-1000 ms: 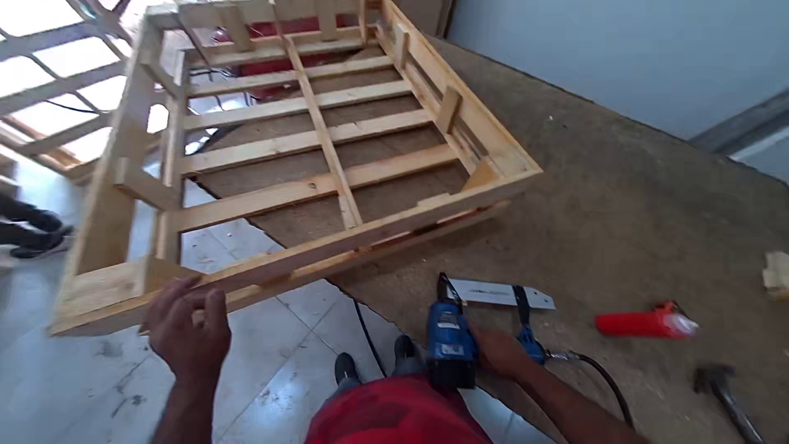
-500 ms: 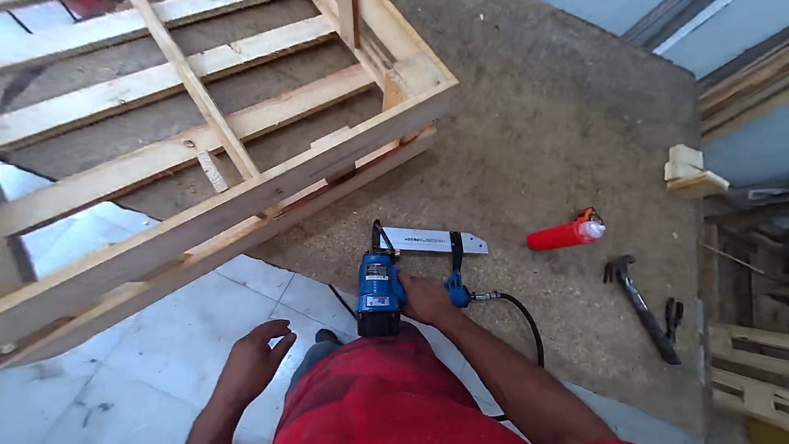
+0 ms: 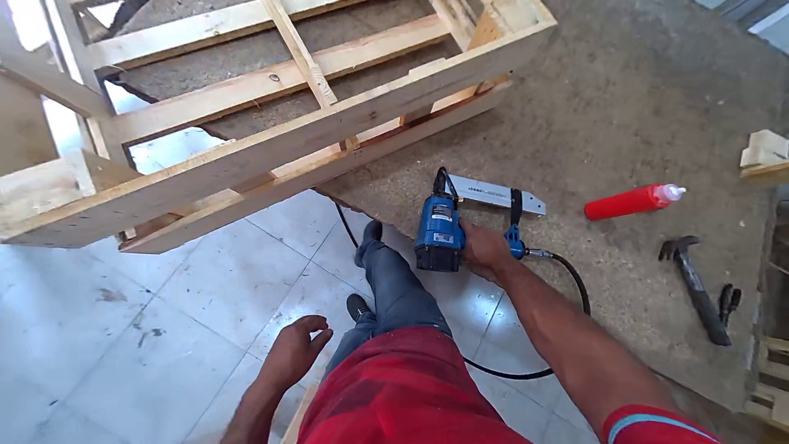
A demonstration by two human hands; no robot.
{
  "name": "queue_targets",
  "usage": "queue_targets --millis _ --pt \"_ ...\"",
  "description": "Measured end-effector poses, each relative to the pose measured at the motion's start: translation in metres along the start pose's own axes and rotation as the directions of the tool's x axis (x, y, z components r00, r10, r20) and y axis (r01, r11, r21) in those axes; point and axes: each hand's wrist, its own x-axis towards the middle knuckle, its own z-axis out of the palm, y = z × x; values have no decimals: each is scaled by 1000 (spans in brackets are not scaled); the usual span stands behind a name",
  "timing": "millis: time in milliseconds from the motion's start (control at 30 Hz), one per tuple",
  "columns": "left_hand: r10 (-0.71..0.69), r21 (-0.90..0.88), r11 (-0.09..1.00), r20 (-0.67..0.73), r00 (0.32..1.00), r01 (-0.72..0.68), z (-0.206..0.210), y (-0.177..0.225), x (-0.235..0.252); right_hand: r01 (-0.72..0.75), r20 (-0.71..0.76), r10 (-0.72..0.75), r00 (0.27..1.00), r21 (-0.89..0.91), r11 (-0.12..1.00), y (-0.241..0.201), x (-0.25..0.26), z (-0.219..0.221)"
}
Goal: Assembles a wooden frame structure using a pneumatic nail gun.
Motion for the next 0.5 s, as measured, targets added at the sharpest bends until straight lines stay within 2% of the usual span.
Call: queue_targets --millis 167,300,367,433,467,500 --pt "-25 44 999 124 992 19 14 -14 3 -23 26 24 999 -26 999 -5 1 -4" --pt "45 45 998 142 989 -52 11 -6 3 -40 -8 40 999 54 998 -27 -10 -32" --pt "76 7 997 144 987 -78 10 -4 3 -22 -70 33 997 161 987 -47 -19 -61" --pt "118 -62 992 146 982 -110 9 1 3 75 -155 -17 988 374 924 -63 -35 -93" --pt "153 -103 985 149 977 -138 11 4 4 142 -206 -38 978 518 844 -70 -47 -109" --pt "198 -143 974 146 969 -178 12 10 5 209 -254 -46 966 664 718 -77 -61 -122"
